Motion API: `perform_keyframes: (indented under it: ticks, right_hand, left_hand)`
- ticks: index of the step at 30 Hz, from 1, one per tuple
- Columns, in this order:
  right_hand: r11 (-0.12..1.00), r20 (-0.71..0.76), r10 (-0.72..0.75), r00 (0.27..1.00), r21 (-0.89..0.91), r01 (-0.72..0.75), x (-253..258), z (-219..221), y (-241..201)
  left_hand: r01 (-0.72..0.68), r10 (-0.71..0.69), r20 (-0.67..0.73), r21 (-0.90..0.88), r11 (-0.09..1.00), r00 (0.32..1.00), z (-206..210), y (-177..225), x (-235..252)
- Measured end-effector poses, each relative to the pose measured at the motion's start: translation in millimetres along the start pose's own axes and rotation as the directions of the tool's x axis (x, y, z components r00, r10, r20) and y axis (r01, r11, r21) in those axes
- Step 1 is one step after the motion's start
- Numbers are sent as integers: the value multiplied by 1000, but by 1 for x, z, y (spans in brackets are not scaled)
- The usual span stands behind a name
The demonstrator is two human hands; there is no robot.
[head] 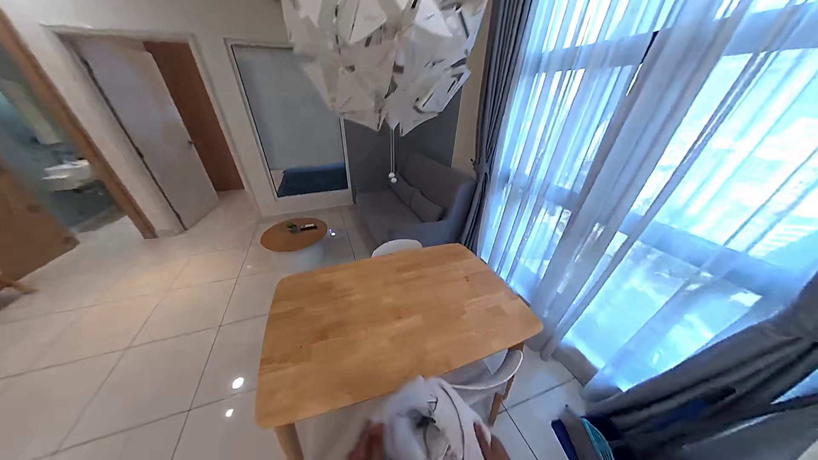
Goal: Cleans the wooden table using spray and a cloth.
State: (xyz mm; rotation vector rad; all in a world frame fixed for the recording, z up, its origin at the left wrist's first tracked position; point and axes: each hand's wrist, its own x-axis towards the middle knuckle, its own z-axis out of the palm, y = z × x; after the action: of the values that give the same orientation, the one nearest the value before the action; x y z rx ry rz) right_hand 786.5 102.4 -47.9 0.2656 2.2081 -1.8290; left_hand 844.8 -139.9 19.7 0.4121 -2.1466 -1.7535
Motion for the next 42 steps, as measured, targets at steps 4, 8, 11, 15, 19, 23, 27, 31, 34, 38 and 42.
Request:
perform_keyframes:
  ticks: [4, 8, 11, 15, 19, 23, 27, 31, 34, 38, 42]
  right_hand:
    - [972, -353, -212, 911, -175, 158, 23, 8, -45]
    - [804, -180, -447, 876, -509, 306, 45, 10, -140]
    - [540, -48, -664, 746, -722, 433, 82, 10, -191]
    - [448, 76, -676, 733, -748, 490, 149, 18, -270]
    - [338, 149, -677, 721, -806, 485, 236, 35, -327]
    - [431, 320, -618, 718, -626, 650, 336, 36, -353]
    - [510, 261, -630, 732, -571, 643, 392, 49, -373]
    - [504, 42, -756, 654, -600, 621, 422, 80, -377]
    - [594, -40, -685, 728, -609, 525, 445, 96, -337]
    - [540, -32, -275, 961, -832, 127, 427, 117, -218]
    - [564, -40, 211, 977, -811, -155, 406, 189, -127]
  left_hand:
    - [-53, -26, -499, -144, 988, 866, -102, 6, 44]
    - [-242, 195, -609, 5, 970, 769, -155, -8, 72]
    - [-251, 238, -597, 63, 966, 766, -182, -10, 96]
    - [-234, 257, -496, 108, 966, 830, -197, -1, 150]
    - [-293, 403, -316, 343, 893, 859, -209, 22, 225]
    - [-284, 435, -274, 453, 845, 858, -223, 53, 315]
    - [-243, 391, -279, 445, 862, 877, -236, 63, 391]
    - [-320, 436, -237, 405, 857, 868, -223, 73, 413]
    - [-369, 359, 91, 140, 919, 929, -202, 59, 385]
    - [9, -89, 750, 110, 994, 655, -169, -75, 342]
    - [293, -405, 502, 290, 911, 764, -199, -202, 321]
